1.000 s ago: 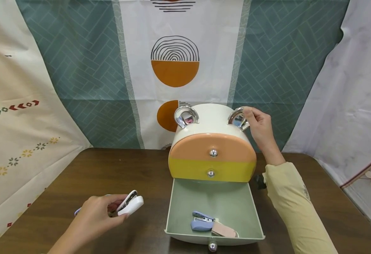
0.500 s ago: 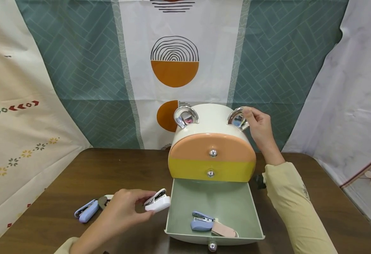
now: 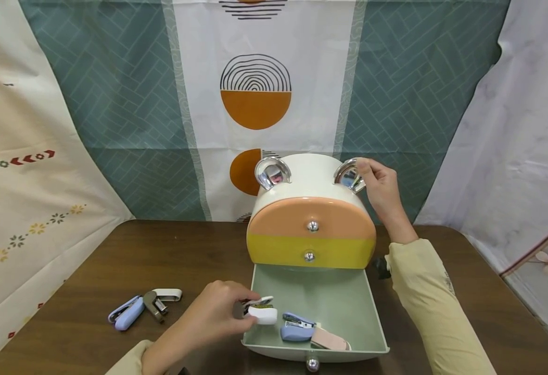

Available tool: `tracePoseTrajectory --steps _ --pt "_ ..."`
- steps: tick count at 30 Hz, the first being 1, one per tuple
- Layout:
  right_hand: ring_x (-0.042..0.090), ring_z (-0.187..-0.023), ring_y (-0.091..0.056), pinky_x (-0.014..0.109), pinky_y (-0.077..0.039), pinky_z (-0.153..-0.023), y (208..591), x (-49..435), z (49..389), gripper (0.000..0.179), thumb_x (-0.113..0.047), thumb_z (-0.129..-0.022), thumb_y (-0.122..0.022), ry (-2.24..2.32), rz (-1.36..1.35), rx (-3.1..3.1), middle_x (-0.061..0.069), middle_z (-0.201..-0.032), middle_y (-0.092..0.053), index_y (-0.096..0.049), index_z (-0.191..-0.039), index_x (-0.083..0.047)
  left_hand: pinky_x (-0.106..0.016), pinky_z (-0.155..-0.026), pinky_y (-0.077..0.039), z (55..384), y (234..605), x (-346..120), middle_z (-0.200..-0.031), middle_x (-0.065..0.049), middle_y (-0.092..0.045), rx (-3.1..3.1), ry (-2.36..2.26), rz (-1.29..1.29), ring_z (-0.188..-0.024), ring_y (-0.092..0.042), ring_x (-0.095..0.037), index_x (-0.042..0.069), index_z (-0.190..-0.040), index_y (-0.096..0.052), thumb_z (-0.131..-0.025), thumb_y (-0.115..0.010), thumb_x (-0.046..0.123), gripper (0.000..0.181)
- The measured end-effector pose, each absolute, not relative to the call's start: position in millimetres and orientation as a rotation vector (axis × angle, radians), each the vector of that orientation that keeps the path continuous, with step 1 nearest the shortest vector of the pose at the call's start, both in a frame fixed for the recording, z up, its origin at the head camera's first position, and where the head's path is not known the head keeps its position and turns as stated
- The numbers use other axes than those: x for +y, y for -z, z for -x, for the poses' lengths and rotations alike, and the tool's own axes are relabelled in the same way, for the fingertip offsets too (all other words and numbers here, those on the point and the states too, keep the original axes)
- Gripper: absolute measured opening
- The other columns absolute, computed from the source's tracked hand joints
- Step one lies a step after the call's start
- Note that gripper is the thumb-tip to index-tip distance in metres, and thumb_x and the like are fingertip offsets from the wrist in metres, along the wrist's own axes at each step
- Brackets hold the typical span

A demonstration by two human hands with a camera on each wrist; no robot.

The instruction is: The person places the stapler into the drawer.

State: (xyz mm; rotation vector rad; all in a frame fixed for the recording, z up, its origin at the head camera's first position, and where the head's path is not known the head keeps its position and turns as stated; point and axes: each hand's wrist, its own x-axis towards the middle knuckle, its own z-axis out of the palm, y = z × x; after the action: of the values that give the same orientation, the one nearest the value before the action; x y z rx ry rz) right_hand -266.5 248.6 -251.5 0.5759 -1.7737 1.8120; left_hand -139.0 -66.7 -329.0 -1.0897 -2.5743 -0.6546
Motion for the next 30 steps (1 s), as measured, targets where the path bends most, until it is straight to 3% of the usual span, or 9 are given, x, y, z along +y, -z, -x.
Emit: tracePoseTrajectory --steps 11,14,19,30 --pt "0.004 -0.072 -0.050 0.014 -0.039 -0.055 251.3 247.5 268.2 0.022 -0.018 -0.093 -0.051 -1.714 -0.519 -1.863 -0.012 -0.079 -0.065 -0.070 -0.083 -0.024 -0.017 -0.043 -0.029 141.8 338.2 -50.3 -0.064 0.016 -0.057 -2.637 0.404 1.141 -0.055 -0.041 0.001 0.022 -0.078 -0.072 -0.064 -0.072 0.019 0.014" --pt "0.004 -0.071 -0.052 0.014 -0.040 -0.057 251.5 247.3 268.1 0.022 -0.017 -0.092 -0.051 -1.758 -0.547 -1.825 -0.010 -0.079 -0.065 -0.071 -0.084 -0.021 -0.019 -0.038 -0.021 140.9 338.7 -47.3 -0.054 0.016 -0.045 -2.617 0.290 1.149 -0.050 -0.032 -0.001 0.023 -0.065 -0.065 -0.062 -0.071 0.018 0.008" --pt "0.004 -0.070 -0.052 0.014 -0.040 -0.057 251.4 247.3 268.2 0.021 -0.015 -0.092 -0.052 -1.803 -0.571 -1.770 -0.008 -0.077 -0.065 -0.071 -0.085 -0.019 -0.020 -0.036 -0.017 140.1 338.2 -42.3 -0.048 0.013 -0.027 -2.612 0.143 1.214 -0.046 -0.024 -0.003 0.022 -0.051 -0.043 -0.063 -0.070 0.019 0.030" --pt "0.005 -0.066 -0.050 0.014 -0.038 -0.055 251.4 247.0 266.9 0.021 -0.013 -0.092 -0.052 -1.811 -0.556 -1.753 -0.008 -0.075 -0.064 -0.071 -0.085 -0.019 -0.022 -0.040 -0.024 142.2 344.4 -35.6 -0.046 0.013 -0.025 -2.591 0.017 1.296 -0.047 -0.030 -0.003 0.022 -0.049 -0.040 -0.060 -0.075 0.026 0.037"
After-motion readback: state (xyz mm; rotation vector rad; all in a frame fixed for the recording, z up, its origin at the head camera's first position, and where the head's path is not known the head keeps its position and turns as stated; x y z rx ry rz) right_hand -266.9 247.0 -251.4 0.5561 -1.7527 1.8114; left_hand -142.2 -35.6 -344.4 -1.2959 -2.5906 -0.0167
